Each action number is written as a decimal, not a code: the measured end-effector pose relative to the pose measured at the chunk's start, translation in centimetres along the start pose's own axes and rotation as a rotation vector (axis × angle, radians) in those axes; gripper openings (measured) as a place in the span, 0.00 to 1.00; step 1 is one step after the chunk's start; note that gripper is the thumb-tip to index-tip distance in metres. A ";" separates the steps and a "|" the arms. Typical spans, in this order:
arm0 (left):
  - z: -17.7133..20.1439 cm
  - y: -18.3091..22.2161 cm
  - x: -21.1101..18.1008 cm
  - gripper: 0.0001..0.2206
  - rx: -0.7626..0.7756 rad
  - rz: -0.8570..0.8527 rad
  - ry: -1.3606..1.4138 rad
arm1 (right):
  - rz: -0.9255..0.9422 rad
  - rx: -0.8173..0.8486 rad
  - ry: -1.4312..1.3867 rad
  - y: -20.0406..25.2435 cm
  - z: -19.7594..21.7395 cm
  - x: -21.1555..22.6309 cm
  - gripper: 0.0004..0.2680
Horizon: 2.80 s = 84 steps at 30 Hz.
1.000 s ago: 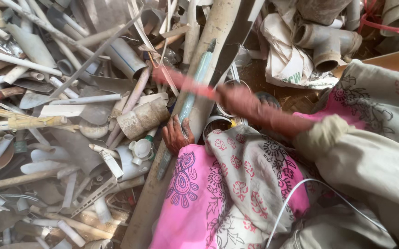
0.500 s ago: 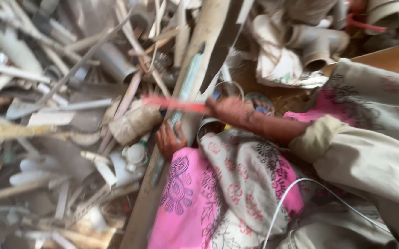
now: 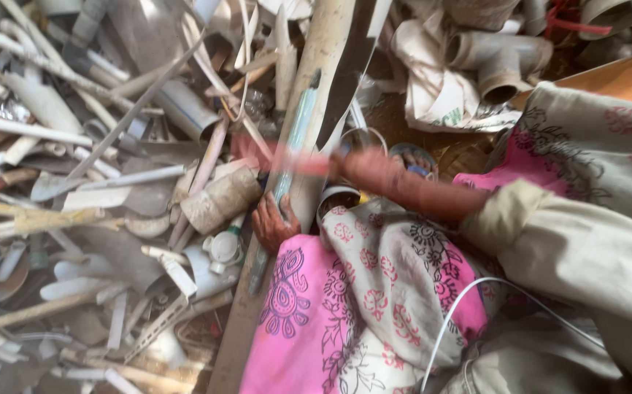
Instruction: The person saws a small PVC pipe using a hacksaw blade while sitting among a pile of scrap pipes and fittings.
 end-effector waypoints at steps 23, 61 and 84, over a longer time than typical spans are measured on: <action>0.7 -0.7 -0.9 0.19 -0.035 -0.019 -0.005 | -0.484 0.086 -0.266 1.5 1.7 -5.8 0.17; 22.0 -12.4 -16.3 0.18 0.084 0.251 1.049 | -0.449 -0.138 -1.219 1.9 15.9 6.8 0.18; 29.6 -11.1 -3.5 0.18 -0.750 0.345 1.671 | -0.531 0.111 -0.949 3.1 11.7 15.0 0.17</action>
Point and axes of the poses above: each hand's wrist, its own y-axis away from the middle knuckle, its own z-axis out of the back of the hand, x = y × z, the point moved 9 cm from there along -y, towards the middle knuckle, and after that the axes turned 3 degrees about z, right-handed, at the moved point
